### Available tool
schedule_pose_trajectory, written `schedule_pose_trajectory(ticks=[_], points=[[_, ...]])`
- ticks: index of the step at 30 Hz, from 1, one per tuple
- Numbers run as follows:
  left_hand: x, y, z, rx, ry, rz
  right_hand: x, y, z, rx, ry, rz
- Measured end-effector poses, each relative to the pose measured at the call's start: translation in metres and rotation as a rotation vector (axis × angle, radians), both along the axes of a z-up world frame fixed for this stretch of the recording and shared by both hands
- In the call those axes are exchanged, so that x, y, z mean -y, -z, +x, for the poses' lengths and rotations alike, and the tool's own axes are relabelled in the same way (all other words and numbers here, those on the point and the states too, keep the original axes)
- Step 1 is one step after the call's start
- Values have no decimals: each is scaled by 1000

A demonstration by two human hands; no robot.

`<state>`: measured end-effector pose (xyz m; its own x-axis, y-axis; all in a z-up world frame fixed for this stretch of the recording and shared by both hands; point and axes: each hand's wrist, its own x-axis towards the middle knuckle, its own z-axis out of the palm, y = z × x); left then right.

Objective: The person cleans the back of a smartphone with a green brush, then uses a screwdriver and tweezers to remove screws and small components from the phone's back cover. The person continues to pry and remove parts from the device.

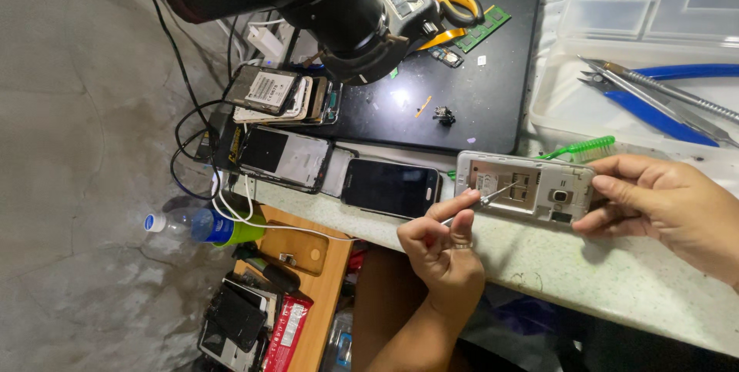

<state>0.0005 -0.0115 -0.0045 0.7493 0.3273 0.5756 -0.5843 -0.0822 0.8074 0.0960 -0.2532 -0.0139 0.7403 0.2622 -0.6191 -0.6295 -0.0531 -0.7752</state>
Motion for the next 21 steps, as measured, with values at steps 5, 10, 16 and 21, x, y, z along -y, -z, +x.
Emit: schedule_pose_trajectory(ticks=[5,10,16,21], points=[[0,-2,0,-12,-136,-11,3,16,4,4,-5,10],[-5,-10,3,-108,-214,-134,0,20,6,26,-33,-119],[-6,-12,12,-83,-171,-326,-4,10,6,27,-45,-158],[-6,-6,9,-60,-158,-280,-8,1,4,17,-46,-186]])
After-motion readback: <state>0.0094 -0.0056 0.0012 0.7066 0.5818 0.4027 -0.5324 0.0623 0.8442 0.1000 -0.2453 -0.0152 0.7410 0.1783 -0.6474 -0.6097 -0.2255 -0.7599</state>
